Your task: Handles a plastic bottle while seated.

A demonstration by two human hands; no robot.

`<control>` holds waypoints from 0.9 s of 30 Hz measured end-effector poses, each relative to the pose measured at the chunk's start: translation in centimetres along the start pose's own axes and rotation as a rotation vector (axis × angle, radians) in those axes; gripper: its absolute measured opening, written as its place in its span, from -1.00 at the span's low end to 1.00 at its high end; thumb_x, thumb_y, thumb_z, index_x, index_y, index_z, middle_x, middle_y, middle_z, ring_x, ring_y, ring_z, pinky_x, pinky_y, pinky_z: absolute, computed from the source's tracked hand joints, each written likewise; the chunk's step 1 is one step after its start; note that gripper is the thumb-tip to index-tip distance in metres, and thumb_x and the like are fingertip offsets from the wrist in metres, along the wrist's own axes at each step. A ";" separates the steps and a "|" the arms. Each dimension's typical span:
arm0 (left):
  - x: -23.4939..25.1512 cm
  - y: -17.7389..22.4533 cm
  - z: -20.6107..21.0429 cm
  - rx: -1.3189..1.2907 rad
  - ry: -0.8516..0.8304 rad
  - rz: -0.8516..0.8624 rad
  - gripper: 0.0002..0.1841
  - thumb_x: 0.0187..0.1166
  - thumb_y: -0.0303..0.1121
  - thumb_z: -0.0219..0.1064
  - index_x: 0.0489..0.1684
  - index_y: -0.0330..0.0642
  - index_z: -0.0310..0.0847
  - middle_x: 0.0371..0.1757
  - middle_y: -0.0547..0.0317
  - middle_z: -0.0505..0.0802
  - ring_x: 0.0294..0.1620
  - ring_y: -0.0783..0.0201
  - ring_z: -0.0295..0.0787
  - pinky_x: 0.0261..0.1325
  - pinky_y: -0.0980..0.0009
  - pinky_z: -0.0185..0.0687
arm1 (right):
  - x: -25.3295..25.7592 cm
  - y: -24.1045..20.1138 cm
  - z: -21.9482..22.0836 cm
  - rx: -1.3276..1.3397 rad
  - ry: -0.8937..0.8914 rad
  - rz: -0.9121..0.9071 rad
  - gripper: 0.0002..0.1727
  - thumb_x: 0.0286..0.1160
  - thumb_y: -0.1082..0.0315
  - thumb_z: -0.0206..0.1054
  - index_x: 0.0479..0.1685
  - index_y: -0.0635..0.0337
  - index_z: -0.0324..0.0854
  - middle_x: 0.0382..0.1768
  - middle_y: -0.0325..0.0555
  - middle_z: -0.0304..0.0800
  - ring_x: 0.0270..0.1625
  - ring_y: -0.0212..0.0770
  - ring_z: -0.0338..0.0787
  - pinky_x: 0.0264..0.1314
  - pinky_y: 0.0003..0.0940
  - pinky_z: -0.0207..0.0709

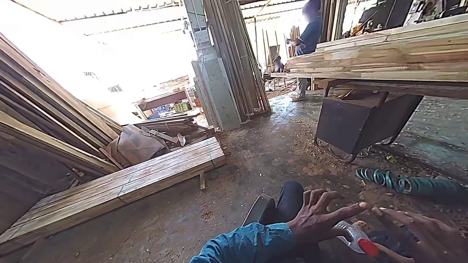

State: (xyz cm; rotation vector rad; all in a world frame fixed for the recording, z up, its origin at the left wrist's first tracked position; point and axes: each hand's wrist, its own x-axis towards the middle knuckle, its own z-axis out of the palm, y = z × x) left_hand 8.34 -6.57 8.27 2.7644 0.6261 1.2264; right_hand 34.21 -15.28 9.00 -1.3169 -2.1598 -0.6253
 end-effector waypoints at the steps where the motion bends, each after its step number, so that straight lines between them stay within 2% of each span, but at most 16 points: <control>1: 0.0 -0.1 0.1 0.004 -0.018 -0.016 -0.11 0.24 0.07 0.70 0.73 0.44 0.40 0.56 0.00 0.62 0.55 -0.06 0.50 0.58 -0.08 0.36 | -0.1 0.1 0.1 0.009 -0.014 0.012 -0.09 0.36 -0.37 0.36 0.75 -0.22 0.33 0.37 0.21 0.67 0.39 0.40 0.58 0.38 0.36 0.29; 3: 0.0 -0.2 0.1 -0.001 -0.022 -0.032 -0.08 0.19 0.09 0.72 0.73 0.44 0.40 0.56 0.00 0.62 0.54 -0.06 0.51 0.57 -0.09 0.37 | -0.1 0.3 0.2 0.021 -0.018 0.029 -0.06 0.35 -0.41 0.34 0.76 -0.19 0.33 0.36 0.20 0.67 0.39 0.39 0.58 0.38 0.35 0.29; 5: 0.1 -0.2 0.1 0.009 0.012 -0.016 -0.13 0.24 0.05 0.70 0.70 0.41 0.43 0.54 0.00 0.64 0.52 -0.06 0.52 0.55 -0.07 0.38 | 0.0 0.3 0.1 0.022 0.004 0.024 -0.10 0.40 -0.40 0.30 0.74 -0.18 0.35 0.34 0.21 0.68 0.37 0.37 0.59 0.38 0.33 0.29; 7: 0.0 0.0 0.1 0.015 0.041 0.001 -0.21 0.32 0.02 0.66 0.67 0.42 0.47 0.53 0.03 0.64 0.52 -0.04 0.51 0.56 -0.06 0.35 | 0.1 0.0 -0.1 0.016 0.022 0.003 -0.18 0.49 -0.36 0.26 0.73 -0.22 0.32 0.33 0.20 0.67 0.36 0.35 0.59 0.39 0.30 0.27; 10: 0.0 0.1 0.1 0.017 0.048 0.013 -0.25 0.36 0.02 0.63 0.66 0.43 0.48 0.53 0.02 0.64 0.52 -0.05 0.51 0.57 -0.07 0.35 | 0.2 -0.1 -0.1 0.012 0.020 -0.009 -0.21 0.51 -0.33 0.27 0.75 -0.31 0.30 0.33 0.17 0.67 0.36 0.32 0.60 0.39 0.30 0.28; 14: 0.0 0.1 0.2 0.011 0.035 0.000 -0.25 0.36 0.04 0.63 0.66 0.39 0.48 0.51 -0.01 0.65 0.51 -0.05 0.53 0.56 -0.07 0.39 | 0.2 -0.1 -0.2 0.024 0.012 0.001 -0.22 0.53 -0.29 0.29 0.72 -0.21 0.35 0.30 0.18 0.69 0.35 0.33 0.61 0.37 0.31 0.30; 17: 0.0 0.3 0.1 0.011 0.047 0.009 -0.28 0.40 0.02 0.61 0.65 0.39 0.50 0.50 -0.03 0.65 0.51 -0.06 0.54 0.56 -0.06 0.39 | 0.1 0.0 -0.2 0.026 0.027 0.001 -0.23 0.53 -0.27 0.30 0.73 -0.21 0.34 0.29 0.20 0.68 0.36 0.34 0.60 0.40 0.32 0.27; 20: 0.0 0.1 0.3 0.004 0.041 0.006 -0.24 0.36 0.02 0.64 0.67 0.40 0.48 0.52 -0.02 0.64 0.52 -0.04 0.53 0.56 -0.04 0.40 | 0.2 -0.2 -0.2 0.017 0.034 -0.004 -0.25 0.54 -0.27 0.29 0.72 -0.26 0.34 0.27 0.16 0.70 0.34 0.31 0.61 0.39 0.27 0.29; 23: 0.1 -0.1 0.4 -0.029 0.007 -0.014 -0.17 0.31 -0.02 0.68 0.71 0.40 0.43 0.50 0.00 0.65 0.50 -0.04 0.54 0.53 -0.04 0.42 | 0.2 -0.2 -0.1 0.006 0.032 -0.005 -0.22 0.48 -0.23 0.39 0.72 -0.24 0.36 0.24 0.17 0.72 0.33 0.32 0.63 0.36 0.30 0.33; 27: 0.1 -0.3 0.7 -0.098 -0.029 -0.037 -0.14 0.31 -0.05 0.68 0.74 0.32 0.40 0.48 0.03 0.66 0.48 -0.03 0.55 0.47 -0.05 0.46 | 0.2 0.0 0.1 -0.014 0.053 -0.015 -0.22 0.53 -0.30 0.29 0.72 -0.20 0.36 0.20 0.12 0.72 0.30 0.26 0.63 0.39 0.20 0.31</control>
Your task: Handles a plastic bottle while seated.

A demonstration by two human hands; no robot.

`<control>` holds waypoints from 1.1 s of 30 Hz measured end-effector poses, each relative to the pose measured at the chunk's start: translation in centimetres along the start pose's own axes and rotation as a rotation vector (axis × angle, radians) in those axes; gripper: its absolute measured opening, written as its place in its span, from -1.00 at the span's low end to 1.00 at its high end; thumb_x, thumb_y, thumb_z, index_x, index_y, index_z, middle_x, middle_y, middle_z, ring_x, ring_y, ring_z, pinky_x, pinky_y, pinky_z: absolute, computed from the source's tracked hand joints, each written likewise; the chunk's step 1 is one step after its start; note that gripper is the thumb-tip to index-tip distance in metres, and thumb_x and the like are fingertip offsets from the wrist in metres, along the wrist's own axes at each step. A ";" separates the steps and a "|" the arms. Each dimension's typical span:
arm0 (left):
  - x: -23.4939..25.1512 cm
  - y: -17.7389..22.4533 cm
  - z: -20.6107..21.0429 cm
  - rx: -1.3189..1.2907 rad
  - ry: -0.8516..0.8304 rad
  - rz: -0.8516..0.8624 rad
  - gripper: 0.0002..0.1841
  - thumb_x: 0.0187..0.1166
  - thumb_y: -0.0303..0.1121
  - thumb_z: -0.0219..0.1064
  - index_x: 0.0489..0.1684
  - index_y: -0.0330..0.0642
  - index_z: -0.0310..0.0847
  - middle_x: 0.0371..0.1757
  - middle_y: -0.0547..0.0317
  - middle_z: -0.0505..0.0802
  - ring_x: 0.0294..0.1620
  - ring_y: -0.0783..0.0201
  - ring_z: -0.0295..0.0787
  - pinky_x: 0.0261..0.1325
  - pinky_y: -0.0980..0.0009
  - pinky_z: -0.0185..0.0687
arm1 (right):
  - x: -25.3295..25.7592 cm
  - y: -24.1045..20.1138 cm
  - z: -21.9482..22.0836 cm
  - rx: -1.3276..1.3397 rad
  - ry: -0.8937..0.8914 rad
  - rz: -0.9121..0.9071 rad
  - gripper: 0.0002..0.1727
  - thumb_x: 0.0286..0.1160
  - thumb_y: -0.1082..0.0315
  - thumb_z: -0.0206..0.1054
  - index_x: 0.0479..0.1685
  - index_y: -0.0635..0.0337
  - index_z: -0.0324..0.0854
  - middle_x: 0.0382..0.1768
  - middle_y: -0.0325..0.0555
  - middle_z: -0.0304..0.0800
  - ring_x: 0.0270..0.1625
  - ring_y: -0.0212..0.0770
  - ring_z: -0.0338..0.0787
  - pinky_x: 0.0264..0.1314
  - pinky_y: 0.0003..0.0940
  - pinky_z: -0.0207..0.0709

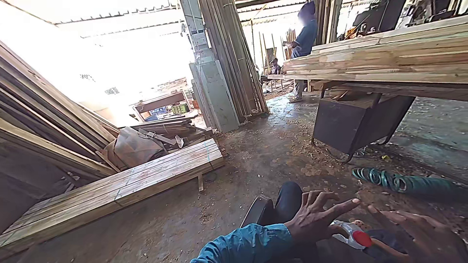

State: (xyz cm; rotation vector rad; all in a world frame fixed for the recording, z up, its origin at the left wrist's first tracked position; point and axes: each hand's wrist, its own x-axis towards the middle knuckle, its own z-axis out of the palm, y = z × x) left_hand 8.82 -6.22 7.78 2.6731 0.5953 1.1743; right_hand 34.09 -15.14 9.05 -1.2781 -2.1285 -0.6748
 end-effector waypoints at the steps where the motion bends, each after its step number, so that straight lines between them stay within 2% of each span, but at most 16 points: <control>1: 0.0 0.0 0.0 -0.025 -0.006 -0.015 -0.13 0.29 -0.08 0.70 0.74 0.30 0.40 0.47 0.03 0.67 0.45 -0.03 0.56 0.44 -0.05 0.47 | 0.0 0.1 0.0 0.007 0.000 -0.007 -0.23 0.54 -0.31 0.27 0.72 -0.19 0.36 0.20 0.13 0.72 0.29 0.26 0.63 0.38 0.21 0.32; 5: 0.0 -0.1 -0.2 -0.110 -0.063 -0.107 -0.04 0.24 -0.09 0.73 0.80 0.29 0.32 0.48 0.04 0.67 0.46 -0.03 0.56 0.44 -0.06 0.50 | 0.0 -0.1 0.0 0.041 -0.010 0.008 -0.25 0.59 -0.35 0.17 0.68 -0.19 0.42 0.17 0.08 0.75 0.28 0.21 0.66 0.38 0.19 0.32; 10: 0.1 -0.9 0.5 -0.172 -0.131 -0.174 0.04 0.23 0.00 0.73 0.86 0.29 0.20 0.44 0.02 0.68 0.43 -0.01 0.59 0.39 -0.08 0.57 | -0.5 0.3 0.8 0.008 -0.028 0.018 -0.24 0.56 -0.42 0.13 0.51 -0.07 0.60 0.13 0.03 0.80 0.28 0.15 0.69 0.42 0.19 0.36; 14: -0.1 -1.5 1.0 -0.218 -0.180 -0.210 0.06 0.24 0.01 0.72 0.88 0.22 0.17 0.33 0.02 0.73 0.32 0.00 0.66 0.33 -0.10 0.62 | -0.7 0.5 1.4 -0.025 0.024 0.008 -0.24 0.54 -0.46 0.11 0.61 -0.25 0.50 0.06 -0.10 0.79 0.21 0.03 0.71 0.38 0.12 0.37; 17: -0.3 -2.2 1.8 -0.312 -0.203 -0.200 0.01 0.27 -0.05 0.71 0.84 0.07 0.22 0.20 -0.01 0.78 0.16 0.02 0.72 0.26 -0.07 0.67 | -0.8 0.6 1.8 -0.029 0.038 -0.007 -0.24 0.52 -0.46 0.10 0.58 -0.23 0.54 -0.04 -0.14 0.83 0.15 -0.01 0.75 0.31 0.10 0.43; 20: -0.4 -2.5 2.3 -0.347 -0.231 -0.171 -0.13 0.34 -0.08 0.68 0.72 -0.08 0.39 0.02 0.01 0.83 0.07 0.04 0.76 0.29 -0.04 0.66 | -0.9 0.8 1.9 -0.005 0.009 -0.020 -0.29 0.54 -0.43 0.11 0.32 -0.10 0.76 -0.20 -0.12 0.86 0.02 0.00 0.82 0.22 0.13 0.51; 23: -0.6 -2.7 2.4 -0.332 -0.265 -0.134 -0.48 0.42 -0.09 0.62 0.27 -0.20 0.75 0.00 0.00 0.87 0.12 0.08 0.79 0.35 0.06 0.65 | -1.4 1.1 2.2 0.036 -0.050 -0.023 -0.35 0.55 -0.37 0.14 -0.08 -0.01 0.90 -0.33 -0.14 0.87 -0.10 -0.02 0.83 0.19 0.10 0.55; 24: -0.6 -2.7 2.4 -0.331 -0.276 -0.123 -0.58 0.44 -0.09 0.60 0.11 -0.19 0.81 0.00 0.02 0.87 0.15 0.11 0.78 0.37 0.11 0.64 | -1.5 1.2 2.3 0.043 -0.065 -0.025 -0.38 0.55 -0.33 0.16 -0.19 -0.01 0.90 -0.36 -0.16 0.85 -0.13 -0.04 0.82 0.16 0.04 0.56; 26: -0.7 -2.9 2.5 -0.337 -0.283 -0.094 -0.68 0.48 -0.10 0.57 -0.04 -0.16 0.87 -0.03 0.08 0.90 0.14 0.17 0.79 0.37 0.16 0.64 | -1.6 1.1 2.3 0.062 -0.080 -0.032 -0.43 0.55 -0.26 0.19 -0.31 0.02 0.88 -0.41 -0.18 0.83 -0.17 -0.05 0.81 0.08 -0.02 0.57; 29: -0.8 -3.4 2.9 -0.361 -0.242 -0.041 -0.71 0.50 -0.14 0.57 -0.09 -0.18 0.86 -0.13 0.08 0.90 0.03 0.18 0.82 0.27 0.17 0.71 | -1.5 1.0 2.2 0.096 -0.088 -0.030 -0.48 0.54 -0.18 0.23 -0.37 0.04 0.88 -0.47 -0.17 0.80 -0.21 -0.06 0.81 0.01 -0.08 0.63; 33: -0.6 -2.9 2.5 -0.337 -0.261 -0.048 -0.68 0.53 -0.20 0.54 0.16 -0.09 0.83 -0.11 0.09 0.89 0.04 0.16 0.82 0.28 0.13 0.70 | -1.5 0.9 2.3 0.091 -0.098 -0.043 -0.43 0.58 -0.20 0.17 -0.47 0.06 0.83 -0.48 -0.16 0.79 -0.24 -0.05 0.81 -0.04 -0.07 0.63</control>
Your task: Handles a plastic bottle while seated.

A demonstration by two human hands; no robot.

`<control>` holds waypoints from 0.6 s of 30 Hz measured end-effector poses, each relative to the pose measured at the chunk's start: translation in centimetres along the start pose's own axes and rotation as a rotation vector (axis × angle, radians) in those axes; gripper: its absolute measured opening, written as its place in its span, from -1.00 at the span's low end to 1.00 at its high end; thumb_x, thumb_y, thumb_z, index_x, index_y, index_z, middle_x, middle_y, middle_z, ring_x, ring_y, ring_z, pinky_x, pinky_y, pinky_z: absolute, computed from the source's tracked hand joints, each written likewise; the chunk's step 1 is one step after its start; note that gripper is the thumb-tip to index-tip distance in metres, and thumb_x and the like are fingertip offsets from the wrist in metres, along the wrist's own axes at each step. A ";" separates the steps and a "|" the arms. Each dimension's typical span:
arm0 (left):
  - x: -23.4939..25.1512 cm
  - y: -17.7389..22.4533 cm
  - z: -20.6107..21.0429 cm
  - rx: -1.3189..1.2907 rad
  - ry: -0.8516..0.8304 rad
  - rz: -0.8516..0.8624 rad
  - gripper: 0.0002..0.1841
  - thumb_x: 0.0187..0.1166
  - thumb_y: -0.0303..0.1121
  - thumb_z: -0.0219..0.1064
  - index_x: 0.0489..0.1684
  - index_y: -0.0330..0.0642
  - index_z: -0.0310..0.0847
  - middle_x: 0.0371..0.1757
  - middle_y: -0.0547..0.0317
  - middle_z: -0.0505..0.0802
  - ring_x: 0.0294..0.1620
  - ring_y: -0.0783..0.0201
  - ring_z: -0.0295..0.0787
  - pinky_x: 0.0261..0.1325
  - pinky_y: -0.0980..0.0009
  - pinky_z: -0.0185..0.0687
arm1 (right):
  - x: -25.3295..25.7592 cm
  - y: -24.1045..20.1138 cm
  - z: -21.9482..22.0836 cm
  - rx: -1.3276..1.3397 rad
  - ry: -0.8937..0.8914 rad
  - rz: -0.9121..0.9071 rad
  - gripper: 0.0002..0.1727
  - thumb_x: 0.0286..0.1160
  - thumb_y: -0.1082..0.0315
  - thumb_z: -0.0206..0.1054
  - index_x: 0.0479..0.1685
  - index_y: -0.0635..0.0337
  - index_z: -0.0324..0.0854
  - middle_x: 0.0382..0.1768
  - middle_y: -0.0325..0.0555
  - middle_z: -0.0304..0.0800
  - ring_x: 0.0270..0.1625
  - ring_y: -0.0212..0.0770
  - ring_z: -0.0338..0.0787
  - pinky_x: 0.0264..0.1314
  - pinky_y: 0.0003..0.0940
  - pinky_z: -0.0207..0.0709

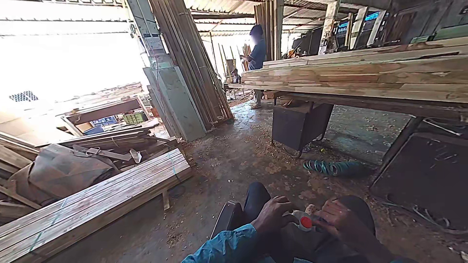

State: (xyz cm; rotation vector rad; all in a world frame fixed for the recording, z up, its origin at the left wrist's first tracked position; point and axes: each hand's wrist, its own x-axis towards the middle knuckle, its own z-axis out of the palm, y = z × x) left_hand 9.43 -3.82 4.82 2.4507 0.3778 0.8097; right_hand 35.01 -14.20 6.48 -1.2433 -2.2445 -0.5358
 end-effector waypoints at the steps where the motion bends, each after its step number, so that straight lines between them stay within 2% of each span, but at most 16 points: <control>1: 0.0 0.3 -0.1 0.014 -0.002 0.002 -0.68 0.54 -0.21 0.53 0.20 -0.06 0.83 -0.08 0.09 0.90 0.06 0.16 0.82 0.29 0.13 0.70 | 0.0 0.0 0.0 -0.005 -0.001 -0.006 -0.42 0.59 -0.20 0.15 -0.47 0.06 0.83 -0.48 -0.16 0.79 -0.25 -0.05 0.81 -0.05 -0.08 0.63; 4: 0.1 0.7 0.1 0.028 0.016 0.044 -0.68 0.57 -0.28 0.49 0.26 -0.01 0.82 -0.04 0.08 0.90 0.08 0.16 0.82 0.29 0.15 0.70 | -0.1 0.1 0.1 -0.001 -0.010 -0.018 -0.38 0.65 -0.21 0.10 -0.46 0.08 0.82 -0.50 -0.14 0.77 -0.25 -0.04 0.80 -0.07 -0.08 0.63; 8: 0.2 0.7 -0.1 0.033 0.012 0.052 -0.74 0.56 -0.30 0.50 0.17 -0.05 0.85 -0.04 0.08 0.90 0.08 0.15 0.83 0.27 0.13 0.73 | 0.2 0.1 0.0 0.012 -0.031 -0.005 -0.39 0.64 -0.19 0.11 -0.50 0.10 0.79 -0.53 -0.13 0.75 -0.30 -0.04 0.80 -0.08 -0.06 0.64; 10: 0.2 0.8 -0.2 0.037 -0.024 0.012 -0.74 0.55 -0.29 0.50 0.14 -0.09 0.84 -0.04 0.06 0.90 0.07 0.14 0.83 0.28 0.10 0.73 | 0.1 -0.2 -0.7 0.053 -0.117 0.033 -0.46 0.59 -0.10 0.24 -0.49 0.18 0.78 -0.52 -0.02 0.77 -0.31 0.06 0.84 -0.04 0.07 0.70; 12: 0.1 0.8 -0.3 0.023 -0.062 -0.038 -0.73 0.56 -0.27 0.48 0.13 -0.14 0.83 -0.08 0.07 0.91 -0.02 0.18 0.86 0.21 0.12 0.77 | 0.1 -0.7 -1.4 0.119 -0.235 0.104 -0.58 0.51 0.03 0.40 -0.46 0.25 0.77 -0.51 0.07 0.79 -0.32 0.13 0.86 -0.02 0.17 0.68; 15: -0.2 0.4 0.2 -0.088 -0.055 -0.056 -0.76 0.49 -0.35 0.54 0.02 -0.26 0.84 -0.14 0.03 0.90 -0.15 0.22 0.86 0.06 0.19 0.83 | -0.4 -1.3 -1.8 0.187 -0.315 0.199 -0.74 0.31 0.18 0.60 -0.41 0.22 0.83 -0.50 0.05 0.82 -0.36 0.12 0.85 -0.19 0.20 0.67; 16: -0.1 0.0 0.4 -0.125 -0.034 -0.032 -0.75 0.44 -0.37 0.58 -0.02 -0.30 0.83 -0.18 0.01 0.89 -0.20 0.23 0.84 0.00 0.22 0.82 | -0.3 -1.3 -2.0 0.212 -0.323 0.215 -0.73 0.30 0.18 0.61 -0.38 0.25 0.83 -0.48 0.09 0.83 -0.35 0.17 0.85 -0.20 0.24 0.65; 18: 0.0 -0.7 0.3 -0.175 -0.005 -0.013 -0.73 0.41 -0.36 0.60 -0.04 -0.32 0.85 -0.21 0.02 0.91 -0.24 0.28 0.84 -0.03 0.28 0.81 | -0.3 -0.8 -1.5 0.237 -0.297 0.198 -0.55 0.43 -0.02 0.47 -0.37 0.28 0.79 -0.46 0.13 0.82 -0.34 0.20 0.86 -0.27 0.27 0.63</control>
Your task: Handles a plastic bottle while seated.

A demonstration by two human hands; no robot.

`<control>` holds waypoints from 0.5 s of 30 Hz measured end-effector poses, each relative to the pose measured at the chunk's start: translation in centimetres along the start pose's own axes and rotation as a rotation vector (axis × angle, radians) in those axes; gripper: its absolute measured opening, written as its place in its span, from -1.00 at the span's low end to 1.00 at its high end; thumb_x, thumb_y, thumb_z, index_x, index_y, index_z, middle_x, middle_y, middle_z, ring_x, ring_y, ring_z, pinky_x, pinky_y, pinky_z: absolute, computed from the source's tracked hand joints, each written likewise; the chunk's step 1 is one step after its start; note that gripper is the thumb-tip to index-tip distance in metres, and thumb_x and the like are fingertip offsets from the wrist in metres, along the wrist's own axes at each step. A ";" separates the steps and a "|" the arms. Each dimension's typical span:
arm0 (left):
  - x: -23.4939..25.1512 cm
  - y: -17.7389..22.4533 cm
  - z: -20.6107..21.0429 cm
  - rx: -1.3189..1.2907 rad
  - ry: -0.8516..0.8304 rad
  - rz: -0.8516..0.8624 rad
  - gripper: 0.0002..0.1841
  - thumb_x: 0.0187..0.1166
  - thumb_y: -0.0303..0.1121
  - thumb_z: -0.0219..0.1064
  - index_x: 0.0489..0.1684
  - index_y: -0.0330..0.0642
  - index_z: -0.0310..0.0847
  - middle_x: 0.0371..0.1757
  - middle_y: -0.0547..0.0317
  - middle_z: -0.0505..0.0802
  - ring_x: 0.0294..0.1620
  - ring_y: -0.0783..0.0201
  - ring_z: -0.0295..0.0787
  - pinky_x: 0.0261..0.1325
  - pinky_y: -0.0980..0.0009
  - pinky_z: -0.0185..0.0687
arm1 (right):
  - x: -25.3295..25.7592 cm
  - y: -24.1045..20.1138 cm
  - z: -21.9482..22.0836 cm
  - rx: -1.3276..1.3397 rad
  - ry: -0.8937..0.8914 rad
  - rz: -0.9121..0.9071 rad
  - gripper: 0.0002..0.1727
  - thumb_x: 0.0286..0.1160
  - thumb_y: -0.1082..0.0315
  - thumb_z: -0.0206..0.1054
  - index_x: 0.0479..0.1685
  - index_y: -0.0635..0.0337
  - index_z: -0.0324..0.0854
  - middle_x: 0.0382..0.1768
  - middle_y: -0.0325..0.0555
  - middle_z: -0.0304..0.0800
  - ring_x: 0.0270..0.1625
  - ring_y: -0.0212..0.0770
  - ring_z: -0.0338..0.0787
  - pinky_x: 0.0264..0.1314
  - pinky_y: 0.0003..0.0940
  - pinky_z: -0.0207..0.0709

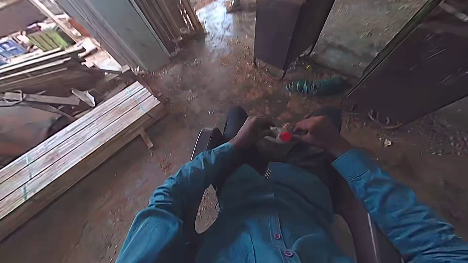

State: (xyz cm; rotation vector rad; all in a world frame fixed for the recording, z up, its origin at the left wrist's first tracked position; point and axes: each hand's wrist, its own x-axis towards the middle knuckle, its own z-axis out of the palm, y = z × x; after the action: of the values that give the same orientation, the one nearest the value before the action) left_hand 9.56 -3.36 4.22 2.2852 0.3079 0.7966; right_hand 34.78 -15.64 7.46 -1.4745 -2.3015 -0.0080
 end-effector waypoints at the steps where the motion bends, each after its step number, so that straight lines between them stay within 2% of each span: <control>1: 0.1 -0.1 -0.2 -0.014 0.007 -0.004 -0.73 0.40 -0.35 0.62 -0.04 -0.32 0.86 -0.23 0.05 0.92 -0.26 0.31 0.85 -0.03 0.29 0.80 | 0.1 0.1 0.1 0.013 0.013 -0.007 -0.48 0.48 -0.10 0.39 -0.36 0.29 0.78 -0.45 0.15 0.83 -0.34 0.22 0.86 -0.29 0.28 0.62; 4: 0.3 0.2 -0.6 -0.069 0.019 -0.051 -0.71 0.40 -0.30 0.64 -0.06 -0.30 0.86 -0.33 0.11 0.92 -0.36 0.39 0.82 -0.16 0.38 0.77 | 0.3 0.1 0.0 0.048 0.056 -0.031 -0.36 0.53 -0.17 0.27 -0.26 0.38 0.79 -0.36 0.27 0.85 -0.29 0.30 0.87 -0.25 0.33 0.60; 6: 0.4 0.1 -0.6 -0.089 0.030 -0.091 -0.72 0.40 -0.27 0.64 -0.10 -0.28 0.87 -0.34 0.14 0.92 -0.38 0.41 0.81 -0.17 0.38 0.76 | 0.2 -0.3 -0.2 0.062 0.068 -0.015 -0.32 0.54 -0.19 0.24 -0.11 0.40 0.80 -0.26 0.36 0.87 -0.25 0.35 0.87 -0.19 0.35 0.60; 9: 0.6 0.2 -0.7 -0.139 0.034 -0.143 -0.76 0.44 -0.26 0.61 -0.12 -0.24 0.88 -0.31 0.18 0.93 -0.35 0.43 0.83 -0.15 0.39 0.78 | 0.3 -1.4 -0.6 0.077 0.058 0.026 -0.26 0.56 -0.22 0.24 0.18 0.41 0.73 -0.23 0.47 0.83 -0.32 0.41 0.80 -0.23 0.40 0.54; 11: 0.7 0.5 -0.8 -0.184 0.056 -0.150 -0.79 0.45 -0.30 0.60 -0.17 -0.26 0.87 -0.33 0.18 0.92 -0.36 0.43 0.82 -0.16 0.38 0.78 | 0.0 -0.7 0.1 0.128 0.060 0.030 -0.22 0.52 -0.24 0.28 0.43 0.29 0.63 -0.29 0.43 0.76 -0.43 0.33 0.69 -0.32 0.34 0.46; 12: 0.7 0.6 -0.9 -0.211 0.068 -0.145 -0.81 0.45 -0.33 0.60 -0.20 -0.28 0.86 -0.34 0.18 0.91 -0.37 0.44 0.83 -0.18 0.40 0.81 | -0.3 0.5 1.1 0.164 0.054 0.023 -0.18 0.48 -0.29 0.30 0.54 0.18 0.57 -0.23 0.39 0.77 -0.39 0.28 0.70 -0.28 0.32 0.49; 14: 0.5 0.8 -1.2 -0.200 0.082 -0.131 -0.83 0.43 -0.35 0.61 -0.23 -0.28 0.87 -0.37 0.22 0.91 -0.39 0.47 0.81 -0.22 0.44 0.78 | -1.6 4.8 4.6 0.206 0.022 0.013 -0.17 0.42 -0.35 0.31 0.63 -0.06 0.49 0.02 0.27 0.82 -0.14 0.25 0.82 -0.09 0.34 0.60; 15: 0.4 0.9 -1.2 -0.181 0.077 -0.122 -0.82 0.42 -0.33 0.62 -0.24 -0.28 0.86 -0.39 0.22 0.89 -0.40 0.48 0.79 -0.24 0.45 0.75 | -2.0 6.3 6.1 0.204 -0.011 0.013 -0.19 0.42 -0.34 0.28 0.62 -0.07 0.49 0.08 0.22 0.81 -0.06 0.24 0.84 -0.06 0.34 0.62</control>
State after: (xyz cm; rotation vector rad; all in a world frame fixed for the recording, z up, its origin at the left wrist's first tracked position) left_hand 9.17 -3.20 5.70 2.0505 0.3911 0.8171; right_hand 38.95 -13.32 -0.13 -1.3883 -2.2269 0.2326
